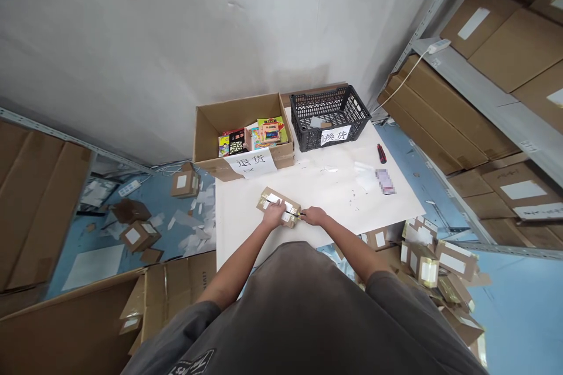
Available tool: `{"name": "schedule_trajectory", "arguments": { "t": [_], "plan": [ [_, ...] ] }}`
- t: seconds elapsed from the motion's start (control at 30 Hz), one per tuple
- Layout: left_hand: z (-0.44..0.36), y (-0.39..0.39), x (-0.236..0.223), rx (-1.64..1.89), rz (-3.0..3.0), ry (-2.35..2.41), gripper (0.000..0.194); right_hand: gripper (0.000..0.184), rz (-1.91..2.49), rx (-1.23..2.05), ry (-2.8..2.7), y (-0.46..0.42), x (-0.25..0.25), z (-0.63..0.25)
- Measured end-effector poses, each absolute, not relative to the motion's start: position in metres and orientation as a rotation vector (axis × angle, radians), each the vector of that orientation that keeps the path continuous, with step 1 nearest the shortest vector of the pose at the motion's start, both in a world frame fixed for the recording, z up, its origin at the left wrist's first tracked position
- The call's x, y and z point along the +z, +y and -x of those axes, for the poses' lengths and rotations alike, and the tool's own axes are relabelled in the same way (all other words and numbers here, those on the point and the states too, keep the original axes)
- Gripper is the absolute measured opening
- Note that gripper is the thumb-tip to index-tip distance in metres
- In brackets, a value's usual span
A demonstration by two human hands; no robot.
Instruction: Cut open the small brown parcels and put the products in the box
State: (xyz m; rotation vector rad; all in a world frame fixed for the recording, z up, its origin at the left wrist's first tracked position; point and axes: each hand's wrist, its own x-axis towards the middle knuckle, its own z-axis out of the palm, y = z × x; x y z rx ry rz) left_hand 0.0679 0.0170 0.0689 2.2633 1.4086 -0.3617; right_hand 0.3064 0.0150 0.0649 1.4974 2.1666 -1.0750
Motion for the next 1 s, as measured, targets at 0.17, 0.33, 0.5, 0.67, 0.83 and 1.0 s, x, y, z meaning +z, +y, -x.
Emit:
{"name": "schedule_trajectory", "arguments": {
  "t": [0.17,0.33,0.5,0.67,0.83,1.0],
  "plan": [
    [-0.070,0.022,0.073,-0.361,-2.243,1.439,0.085,0.046,-1.532,-1.330,2.049,-0.005,0.059,-0.310],
    [-0.070,-0.002,0.074,-0.346,-2.193,1.526,0.075,0.047,-1.780,-1.663,1.882,-0.040,0.045,-0.319],
    [-0.065,-0.016,0.066,-0.239,-2.103,1.704,0.052,0.050,-2.145,-1.869,1.694,-0.059,0.044,-0.333],
    [-0.046,0.004,0.052,-0.257,-1.999,1.732,0.111,0.051,-2.238,-1.891,1.668,-0.056,0.055,-0.324],
    [-0.032,0.003,0.039,-0.106,-2.050,1.687,0.078,0.046,-2.141,-1.666,1.989,-0.052,0.062,-0.312],
    [-0.025,0.004,0.036,0.060,-2.087,1.668,0.057,0.033,-2.010,-1.524,2.208,-0.059,0.053,-0.307]
  ]
}}
